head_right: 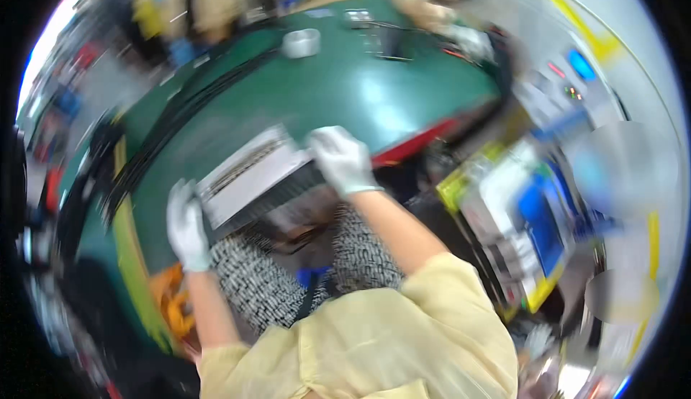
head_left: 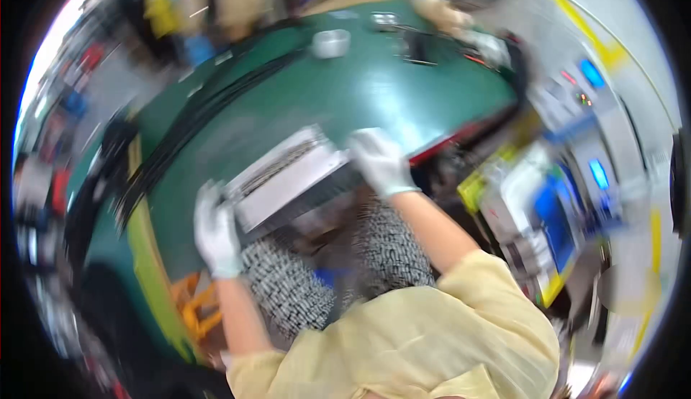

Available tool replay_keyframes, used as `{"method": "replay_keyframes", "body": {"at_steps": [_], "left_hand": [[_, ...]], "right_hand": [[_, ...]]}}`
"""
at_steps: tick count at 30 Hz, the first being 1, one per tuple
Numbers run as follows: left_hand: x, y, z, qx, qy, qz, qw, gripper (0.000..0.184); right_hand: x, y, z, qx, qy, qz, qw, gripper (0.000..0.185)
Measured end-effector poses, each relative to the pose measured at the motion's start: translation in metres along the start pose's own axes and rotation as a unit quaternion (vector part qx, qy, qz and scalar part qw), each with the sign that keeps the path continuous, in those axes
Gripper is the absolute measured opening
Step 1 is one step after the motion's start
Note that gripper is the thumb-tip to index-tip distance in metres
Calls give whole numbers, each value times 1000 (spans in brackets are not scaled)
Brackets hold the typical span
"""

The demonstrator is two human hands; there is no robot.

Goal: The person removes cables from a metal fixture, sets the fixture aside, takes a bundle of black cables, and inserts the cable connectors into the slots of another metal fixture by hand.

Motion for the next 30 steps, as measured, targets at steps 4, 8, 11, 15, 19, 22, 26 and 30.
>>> {"method": "replay_keyframes", "body": {"at_steps": [4, 8, 11, 15, 19, 22, 26, 30], "left_hand": [[-3, 4, -13, 42, 95, -41, 994, 50], [-7, 2, -9, 38, 92, -54, 994, 45], [-2, 4, -13, 41, 110, -57, 991, 45], [-3, 5, -20, 36, 88, -69, 993, 43], [-2, 4, -23, 36, 87, -66, 993, 42], [0, 3, -21, 21, 59, -73, 995, 42], [-3, 3, -14, 26, 67, -67, 995, 40], [-2, 3, -18, 44, 52, -65, 996, 40]], "right_hand": [[8, 3, -5, -89, -168, -20, 982, 15], [21, 11, 2, -111, -285, -27, 952, 23], [43, 35, 0, -154, -315, -8, 937, 24], [83, 80, -2, -191, -301, 6, 934, 28], [102, 122, 18, -226, -308, 42, 923, 25], [107, 144, 29, -246, -312, 53, 916, 23], [96, 156, 36, -273, -305, 35, 912, 25], [83, 159, 30, -286, -308, -2, 907, 25]]}}
Point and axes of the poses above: each hand's wrist, its own y-axis away from the middle knuckle, its own x-axis out of the back of the hand, z = x × y, the point moved 2 cm from there along -y, towards the middle knuckle, and after that the axes turned 8 degrees about -z, right-handed, at the moved point
